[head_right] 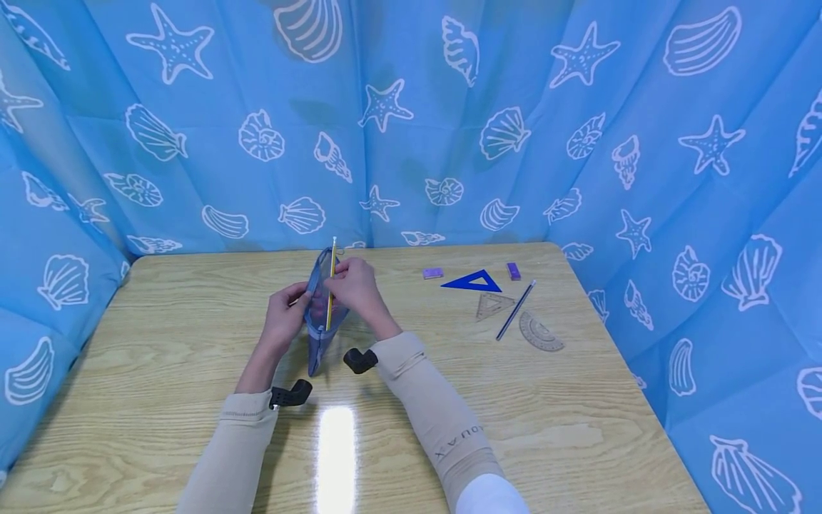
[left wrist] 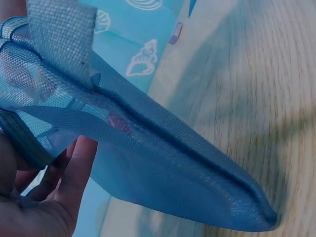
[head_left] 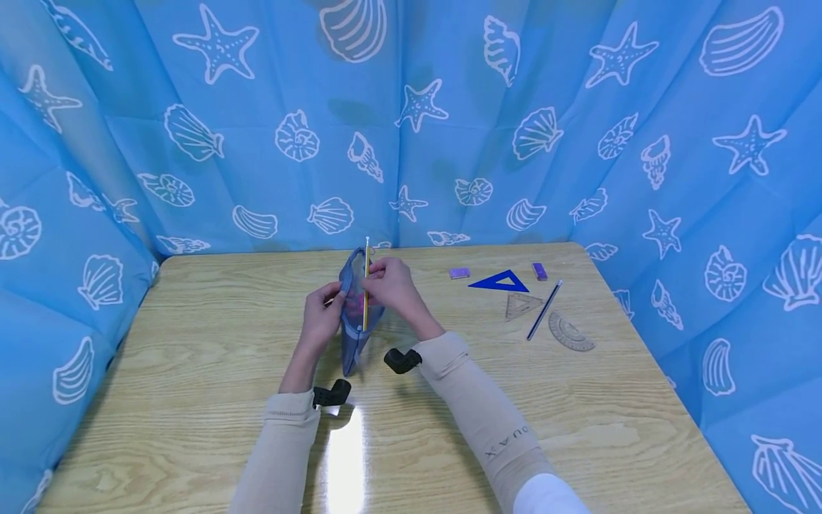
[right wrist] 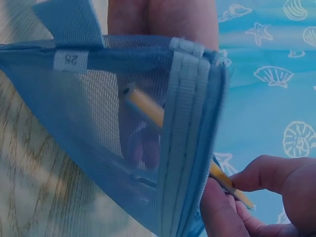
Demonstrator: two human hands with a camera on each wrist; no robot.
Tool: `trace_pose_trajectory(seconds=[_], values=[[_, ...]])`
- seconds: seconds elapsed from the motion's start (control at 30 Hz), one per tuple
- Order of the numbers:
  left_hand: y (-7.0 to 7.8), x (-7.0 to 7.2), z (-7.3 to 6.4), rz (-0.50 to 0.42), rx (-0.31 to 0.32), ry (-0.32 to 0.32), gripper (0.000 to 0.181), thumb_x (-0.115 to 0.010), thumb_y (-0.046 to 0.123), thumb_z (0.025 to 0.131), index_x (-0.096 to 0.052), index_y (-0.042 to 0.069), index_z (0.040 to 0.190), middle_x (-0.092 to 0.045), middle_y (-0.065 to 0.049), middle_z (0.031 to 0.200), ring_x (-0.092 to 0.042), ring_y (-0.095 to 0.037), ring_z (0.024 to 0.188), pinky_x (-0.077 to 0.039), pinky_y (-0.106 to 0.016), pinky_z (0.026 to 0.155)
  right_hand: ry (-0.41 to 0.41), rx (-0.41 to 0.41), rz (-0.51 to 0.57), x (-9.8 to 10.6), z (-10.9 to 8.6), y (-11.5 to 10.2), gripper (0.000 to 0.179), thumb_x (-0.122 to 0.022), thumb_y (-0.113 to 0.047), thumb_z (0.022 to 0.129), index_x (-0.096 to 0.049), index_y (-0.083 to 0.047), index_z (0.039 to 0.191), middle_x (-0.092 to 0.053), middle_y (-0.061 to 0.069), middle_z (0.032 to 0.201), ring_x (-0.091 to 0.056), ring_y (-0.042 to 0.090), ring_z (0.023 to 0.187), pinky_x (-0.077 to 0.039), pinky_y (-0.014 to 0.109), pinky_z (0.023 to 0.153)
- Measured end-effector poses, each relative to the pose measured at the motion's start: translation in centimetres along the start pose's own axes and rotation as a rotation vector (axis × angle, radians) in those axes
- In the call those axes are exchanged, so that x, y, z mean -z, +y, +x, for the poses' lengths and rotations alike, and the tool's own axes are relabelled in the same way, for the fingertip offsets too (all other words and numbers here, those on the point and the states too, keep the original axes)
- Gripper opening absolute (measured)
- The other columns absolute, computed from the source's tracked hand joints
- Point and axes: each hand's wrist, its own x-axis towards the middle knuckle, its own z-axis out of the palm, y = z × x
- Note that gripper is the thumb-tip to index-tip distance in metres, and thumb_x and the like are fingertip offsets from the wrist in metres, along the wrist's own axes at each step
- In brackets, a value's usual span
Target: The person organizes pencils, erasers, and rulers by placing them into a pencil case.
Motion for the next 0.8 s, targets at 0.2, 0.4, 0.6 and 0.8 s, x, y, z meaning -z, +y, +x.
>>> trace_pose_trajectory(seconds=[0.2, 0.4, 0.6, 0.8], values=[[0.11, -0.12, -0.04, -0.001, -0.007, 0.005, 0.031, -0.046, 0.01, 0.108, -0.063, -0.004, 0.13, -0.06, -0.02, 0.128, -0.063, -0.03, 0.109, -0.053, -0.024, 0.076, -0.004, -0.024, -0.1, -0.34, -0.27, -0.48, 0.026, -0.062, -0.004, 0.094, -0.059, 0.007, 0.118, -0.07, 0.016, 0.095, -0.072, 0.023, 0.074, -0.062, 0.042, 0.073], [0.18, -0.26, -0.04, -0.01, -0.063, 0.009, 0.03, -0.046, 0.005, 0.107, -0.064, -0.008, 0.128, -0.062, -0.024, 0.122, -0.064, -0.031, 0.104, -0.052, -0.02, 0.074, 0.003, -0.01, -0.206, -0.57, -0.31, -0.6, 0.017, -0.062, -0.003, 0.094, -0.062, 0.006, 0.108, -0.067, 0.01, 0.075, -0.073, 0.028, 0.074, -0.059, 0.031, 0.061], [0.3, -0.55, -0.04, -0.007, -0.058, 0.014, 0.03, -0.045, 0.005, 0.107, -0.063, -0.008, 0.127, -0.063, -0.025, 0.119, -0.066, -0.032, 0.1, -0.052, -0.019, 0.075, -0.004, -0.019, -0.234, -0.67, -0.24, -0.58, 0.008, -0.065, -0.002, 0.093, -0.057, 0.0, 0.091, -0.054, 0.001, 0.061, -0.073, 0.03, 0.07, -0.058, 0.032, 0.057], [0.52, -0.7, -0.11, -0.003, -0.04, 0.018, 0.03, -0.045, 0.005, 0.107, -0.063, -0.008, 0.129, -0.063, -0.024, 0.122, -0.065, -0.031, 0.102, -0.053, -0.023, 0.077, -0.01, -0.04, -0.281, -0.75, -0.05, -0.83, 0.043, -0.066, -0.002, 0.092, -0.035, -0.013, 0.064, -0.03, -0.005, 0.05, -0.058, 0.018, 0.047, -0.04, 0.024, 0.043]])
